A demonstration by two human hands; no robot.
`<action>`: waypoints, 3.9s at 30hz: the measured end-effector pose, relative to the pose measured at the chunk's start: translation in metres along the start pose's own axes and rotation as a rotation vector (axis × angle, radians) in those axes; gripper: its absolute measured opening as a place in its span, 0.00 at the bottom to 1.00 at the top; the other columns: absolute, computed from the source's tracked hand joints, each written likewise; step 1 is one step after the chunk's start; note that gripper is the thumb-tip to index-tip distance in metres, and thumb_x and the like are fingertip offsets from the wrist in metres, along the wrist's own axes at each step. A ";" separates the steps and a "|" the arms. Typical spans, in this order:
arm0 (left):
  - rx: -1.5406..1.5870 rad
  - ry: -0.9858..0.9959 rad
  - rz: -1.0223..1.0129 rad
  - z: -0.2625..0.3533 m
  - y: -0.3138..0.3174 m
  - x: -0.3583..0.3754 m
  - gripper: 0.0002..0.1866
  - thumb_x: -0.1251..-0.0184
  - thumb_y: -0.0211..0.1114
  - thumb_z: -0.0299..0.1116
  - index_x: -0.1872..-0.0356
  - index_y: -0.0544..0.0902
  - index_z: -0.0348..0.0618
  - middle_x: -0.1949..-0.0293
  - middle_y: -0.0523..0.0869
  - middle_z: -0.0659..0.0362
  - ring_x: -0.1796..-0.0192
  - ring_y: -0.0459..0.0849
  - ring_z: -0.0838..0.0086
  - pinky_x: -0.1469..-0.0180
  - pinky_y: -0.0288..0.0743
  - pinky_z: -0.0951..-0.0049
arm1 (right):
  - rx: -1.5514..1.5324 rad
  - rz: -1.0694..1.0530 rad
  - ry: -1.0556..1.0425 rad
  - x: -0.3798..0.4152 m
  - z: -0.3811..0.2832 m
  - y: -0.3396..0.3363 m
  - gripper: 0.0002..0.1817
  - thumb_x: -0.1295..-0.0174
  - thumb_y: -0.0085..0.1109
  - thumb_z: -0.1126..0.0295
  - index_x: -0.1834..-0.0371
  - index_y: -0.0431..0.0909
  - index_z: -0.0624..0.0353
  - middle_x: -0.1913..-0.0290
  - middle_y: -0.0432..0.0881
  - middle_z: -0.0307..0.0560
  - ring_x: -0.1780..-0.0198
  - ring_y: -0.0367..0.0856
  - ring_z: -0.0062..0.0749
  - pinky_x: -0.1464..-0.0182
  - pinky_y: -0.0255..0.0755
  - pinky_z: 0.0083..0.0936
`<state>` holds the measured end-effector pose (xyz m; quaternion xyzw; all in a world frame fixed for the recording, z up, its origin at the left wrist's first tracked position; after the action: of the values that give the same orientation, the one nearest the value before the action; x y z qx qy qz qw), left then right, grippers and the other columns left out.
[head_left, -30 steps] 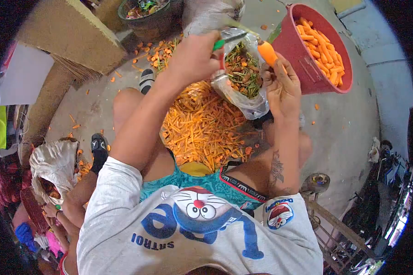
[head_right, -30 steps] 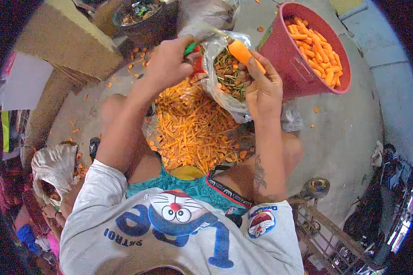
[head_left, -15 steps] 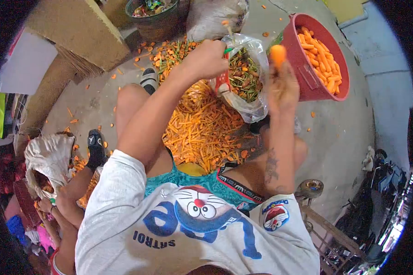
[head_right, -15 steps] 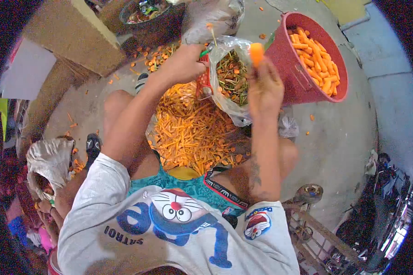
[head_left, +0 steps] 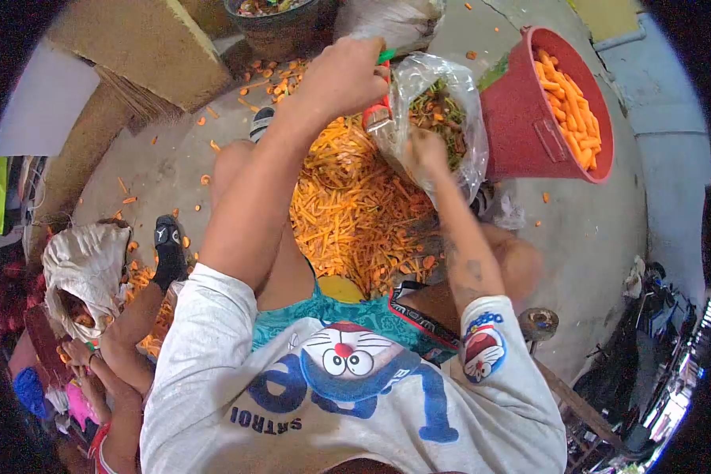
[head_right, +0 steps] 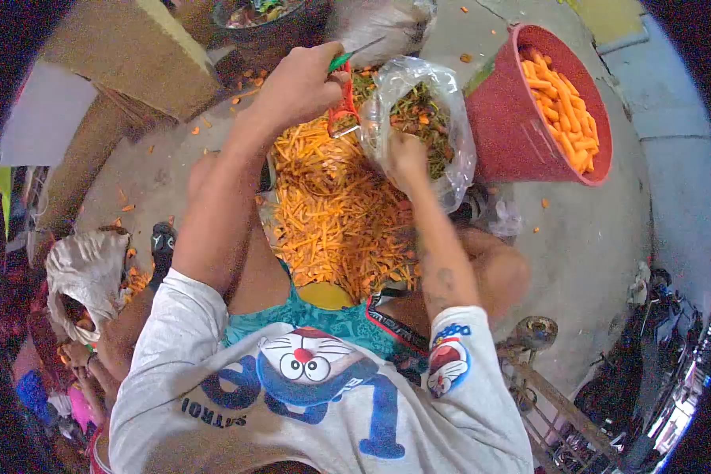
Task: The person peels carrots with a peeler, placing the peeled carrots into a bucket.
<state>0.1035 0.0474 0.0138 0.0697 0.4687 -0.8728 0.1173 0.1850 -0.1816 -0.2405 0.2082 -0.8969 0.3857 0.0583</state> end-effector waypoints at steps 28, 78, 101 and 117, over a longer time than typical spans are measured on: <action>0.056 -0.056 -0.006 -0.030 -0.031 0.004 0.14 0.38 0.66 0.33 0.54 0.83 0.36 0.63 0.87 0.37 0.57 0.87 0.41 0.55 0.80 0.51 | 0.571 -0.150 -0.047 -0.085 0.074 0.053 0.27 0.35 0.60 0.52 0.43 0.78 0.65 0.48 0.86 0.59 0.48 0.85 0.54 0.44 0.78 0.44; 1.016 0.095 0.324 0.016 -0.020 -0.032 0.05 0.29 0.67 0.27 0.65 0.81 0.38 0.70 0.87 0.59 0.68 0.88 0.73 0.66 0.82 0.70 | -1.457 -0.309 -0.123 0.131 -0.155 -0.125 0.20 0.24 0.54 0.64 0.39 0.77 0.68 0.52 0.85 0.48 0.59 0.84 0.29 0.58 0.80 0.28; 0.947 -0.075 0.374 0.014 -0.006 -0.013 0.08 0.35 0.75 0.34 0.62 0.86 0.44 0.69 0.87 0.67 0.72 0.83 0.83 0.70 0.76 0.78 | -1.366 -0.169 -0.091 0.136 -0.154 -0.135 0.22 0.25 0.53 0.61 0.38 0.76 0.68 0.57 0.83 0.47 0.64 0.78 0.25 0.67 0.69 0.21; 0.780 0.175 0.298 0.068 -0.006 0.009 0.09 0.34 0.74 0.34 0.57 0.86 0.42 0.67 0.87 0.67 0.66 0.83 0.84 0.62 0.77 0.78 | -1.346 0.059 -0.020 0.146 -0.164 -0.137 0.24 0.24 0.49 0.60 0.35 0.74 0.69 0.61 0.80 0.44 0.66 0.76 0.24 0.69 0.67 0.20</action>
<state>0.0924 -0.0071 0.0540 0.2495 0.0963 -0.9490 0.1669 0.1011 -0.1965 0.0032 0.1055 -0.9476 -0.2578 0.1565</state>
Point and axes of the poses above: each hand's wrist, its own x-axis away from the middle knuckle, its own y-axis out of the palm, z = x × y, the point moved 9 cm from there along -x, towards the middle knuckle
